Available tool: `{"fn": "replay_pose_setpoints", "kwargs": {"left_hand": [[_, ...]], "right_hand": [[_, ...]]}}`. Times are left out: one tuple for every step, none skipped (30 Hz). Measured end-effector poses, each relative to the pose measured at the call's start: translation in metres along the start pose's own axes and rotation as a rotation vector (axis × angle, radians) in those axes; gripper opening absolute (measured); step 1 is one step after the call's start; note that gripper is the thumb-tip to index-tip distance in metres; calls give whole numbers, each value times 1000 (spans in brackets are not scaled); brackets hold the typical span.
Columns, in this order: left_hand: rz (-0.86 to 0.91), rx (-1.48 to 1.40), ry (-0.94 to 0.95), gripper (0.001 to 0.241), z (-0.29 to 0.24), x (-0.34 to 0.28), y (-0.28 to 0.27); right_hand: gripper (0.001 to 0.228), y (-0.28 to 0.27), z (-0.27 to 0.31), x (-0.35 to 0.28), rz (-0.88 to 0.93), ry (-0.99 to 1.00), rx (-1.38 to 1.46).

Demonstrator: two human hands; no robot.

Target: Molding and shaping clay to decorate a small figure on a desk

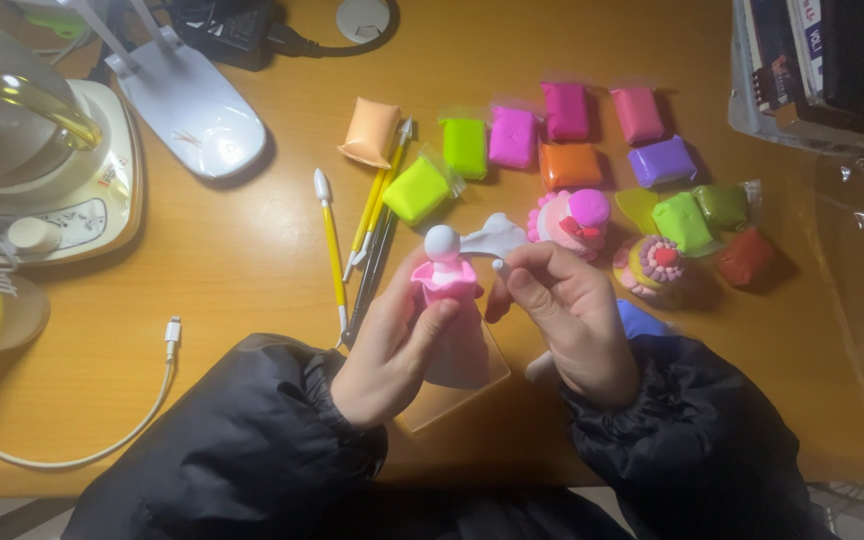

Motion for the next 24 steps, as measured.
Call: {"fn": "replay_pose_setpoints", "kwargs": {"left_hand": [[0,-2,-1,50,-3,0,1],[-4,15,23,51,-7,0,2],[-8,34,45,51,-11,-1,3],[-8,32,42,51,-6,-2,2],[-17,35,52,52,-1,-3,1],[-26,39,62,54,4,-4,-1],[-26,38,60,54,-3,-1,1],[-48,23,31,54,-9,2,3],[-70,7,2,54,-15,5,4],[-69,7,0,54,-14,5,4],[-93,4,-14,54,-13,4,4],[-116,1,-28,54,-12,4,3],[-114,1,-29,54,-11,4,4],[-126,4,-29,54,-11,4,3],[-139,6,-30,54,-10,4,3],[-137,6,-32,54,-9,4,3],[-145,4,-41,54,-8,3,3],[-152,2,-50,54,-7,3,2],[-150,3,-54,54,-6,3,2],[-154,-4,-68,54,-4,3,2],[-158,-12,-81,54,-2,3,2],[-155,-13,-84,54,-3,2,3],[-159,-8,-93,54,-4,2,3],[-163,-3,-102,54,-5,2,2]], "right_hand": [[26,0,1,0,-1,1,-2],[25,-1,2,-1,-27,-17,-35],[27,-2,2,-2,-53,-33,-67],[27,-2,2,-2,-55,-30,-69],[26,-2,2,-2,-70,-11,-101],[25,-2,1,-3,-85,8,-134],[25,0,1,-3,-86,10,-134],[24,1,2,-2,-85,1,-119],[24,3,3,-1,-83,-7,-104],[24,3,5,-2,-84,-6,-104],[23,3,7,-3,-87,-9,-107],[23,3,9,-4,-90,-12,-109],[23,3,9,-4,-92,-11,-109],[23,3,10,-5,-93,-17,-110],[22,4,10,-5,-95,-22,-110],[22,3,8,-5,-97,-21,-111],[22,2,7,-4,-96,-19,-115],[21,2,5,-4,-95,-17,-119],[21,2,6,-4,-99,-14,-119],[21,2,6,-4,-92,-4,-113],[21,2,6,-3,-87,5,-108],[21,0,4,-3,-91,6,-109],[21,-1,0,-3,-83,19,-99],[22,-2,-3,-3,-76,31,-90]]}}
Point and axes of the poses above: each hand's wrist, its own x-axis towards the middle knuckle, its own y-axis out of the palm, z = x × y, the point moved 4 cm from there along x, towards the middle knuckle, and after that the axes turned 14 degrees about -z, right-handed, at the moved point
